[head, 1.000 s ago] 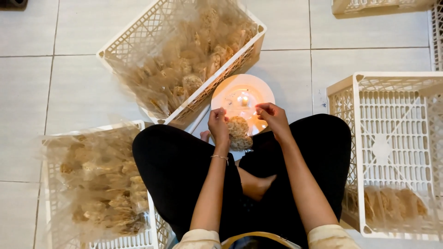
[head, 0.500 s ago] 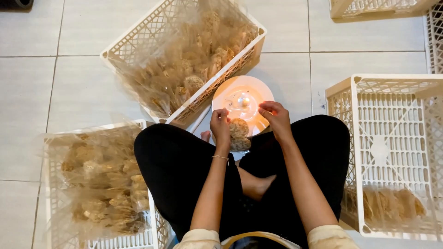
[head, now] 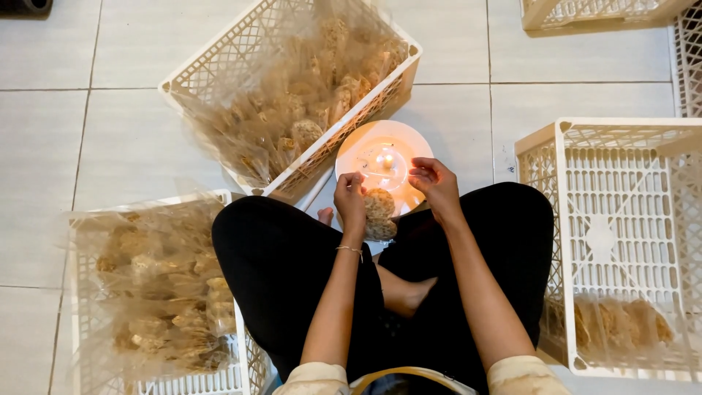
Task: Sealing plastic bags containing snacks using a candle flame
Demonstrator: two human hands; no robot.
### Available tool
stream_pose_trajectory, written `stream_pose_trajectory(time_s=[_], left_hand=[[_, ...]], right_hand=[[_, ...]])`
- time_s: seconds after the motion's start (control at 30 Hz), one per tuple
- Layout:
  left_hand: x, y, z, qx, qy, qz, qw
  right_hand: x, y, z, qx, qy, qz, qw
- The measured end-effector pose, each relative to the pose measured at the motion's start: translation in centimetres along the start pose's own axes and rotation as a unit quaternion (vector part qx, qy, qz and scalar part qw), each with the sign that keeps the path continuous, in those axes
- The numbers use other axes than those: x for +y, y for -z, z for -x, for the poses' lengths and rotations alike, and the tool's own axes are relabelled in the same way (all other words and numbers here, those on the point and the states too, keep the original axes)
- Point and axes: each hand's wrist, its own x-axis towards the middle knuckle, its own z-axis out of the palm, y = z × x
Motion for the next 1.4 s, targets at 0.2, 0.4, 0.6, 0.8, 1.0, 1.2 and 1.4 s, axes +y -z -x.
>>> stream_pose_trajectory(time_s=[0.2,0.4,0.6,0.8,1.0,1.2,1.4], left_hand=[[0.3,0.1,0.1,-0.005,-0.001,-0.001,1.0],[0.1,0.1,0.0,-0.012,0.003,0.007,1.0],[0.6,0.3,0.2,-0.028,0.002,-0.006,1.0],[0.5,0.3,0.2,-0.026,-0.012,-0.007,1.0],[0.8,0.4,0.5,-0.03,-0.007,0.021,0.999],[1.2,0.3,0.6,-0.029,-0.002,0.011,1.0],[1.9,0.4,1.1,-0.025,-0.002,-0.006,1.0]], right_hand=[[-0.2,0.1,-0.1,0.005,0.018,0.001,1.0],[1.1,-0.4,-0.2,-0.043,0.005,0.026,0.999],[0.5,-1.2,0.4,-0.038,0.018,0.059,0.997],[-0.2,-1.2,0.5,-0.031,0.032,0.069,0.997],[-0.4,-1.5,0.7,-0.019,0.042,0.105,0.993],[-0.2,-1.0,0.6,-0.023,0.053,0.12,0.991],[1.6,-0.3,-0.2,0.005,0.066,0.192,0.979]])
